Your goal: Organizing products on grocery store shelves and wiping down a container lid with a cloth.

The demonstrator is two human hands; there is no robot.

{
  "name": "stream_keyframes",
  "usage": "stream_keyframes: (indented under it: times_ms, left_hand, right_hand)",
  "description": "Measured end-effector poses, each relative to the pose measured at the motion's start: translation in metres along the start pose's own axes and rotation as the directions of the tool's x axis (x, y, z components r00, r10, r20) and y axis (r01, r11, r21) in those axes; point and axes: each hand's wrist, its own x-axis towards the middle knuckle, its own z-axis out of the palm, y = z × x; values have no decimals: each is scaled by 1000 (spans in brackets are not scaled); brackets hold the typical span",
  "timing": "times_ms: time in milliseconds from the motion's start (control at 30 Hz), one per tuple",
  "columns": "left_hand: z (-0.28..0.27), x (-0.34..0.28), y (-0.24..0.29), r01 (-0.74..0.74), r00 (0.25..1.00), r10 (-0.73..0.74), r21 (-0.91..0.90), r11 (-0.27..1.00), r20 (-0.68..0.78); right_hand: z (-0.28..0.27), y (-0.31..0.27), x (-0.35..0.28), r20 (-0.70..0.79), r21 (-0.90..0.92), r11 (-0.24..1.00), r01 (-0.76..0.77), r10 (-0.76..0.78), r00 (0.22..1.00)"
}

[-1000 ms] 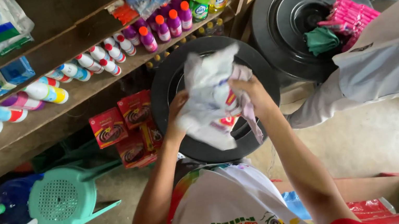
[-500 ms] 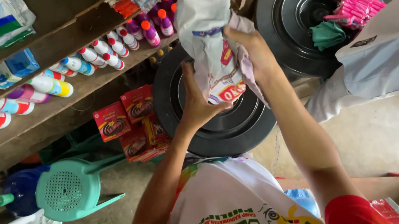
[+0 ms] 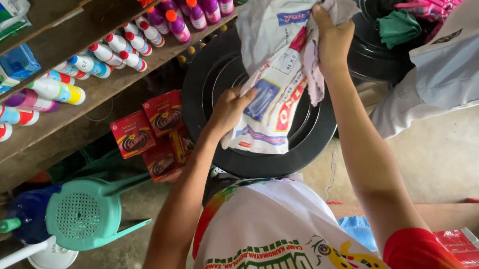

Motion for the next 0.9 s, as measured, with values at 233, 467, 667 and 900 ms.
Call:
stream_keyframes:
  times_ms: [233,467,667,900]
  left_hand:
    - [-10,-19,16,-21,999,23,40,999,-38]
    - [-11,-21,-42,359,903,-429,-506,784,-24]
    - [-10,-59,-88,238,957,-291,-529,814,-17]
    - [15,-64,-90,246,968,-248,-404,881,48]
  right_hand:
    - [5,-28,-93,95,93,994,64,-73,993]
    - [-13,54,-192,566,-394,790,470,-194,801]
    - [-79,120,-220,252,-226,958,-175,231,940]
    - [9,25,-201,435,-265,962,70,55,899]
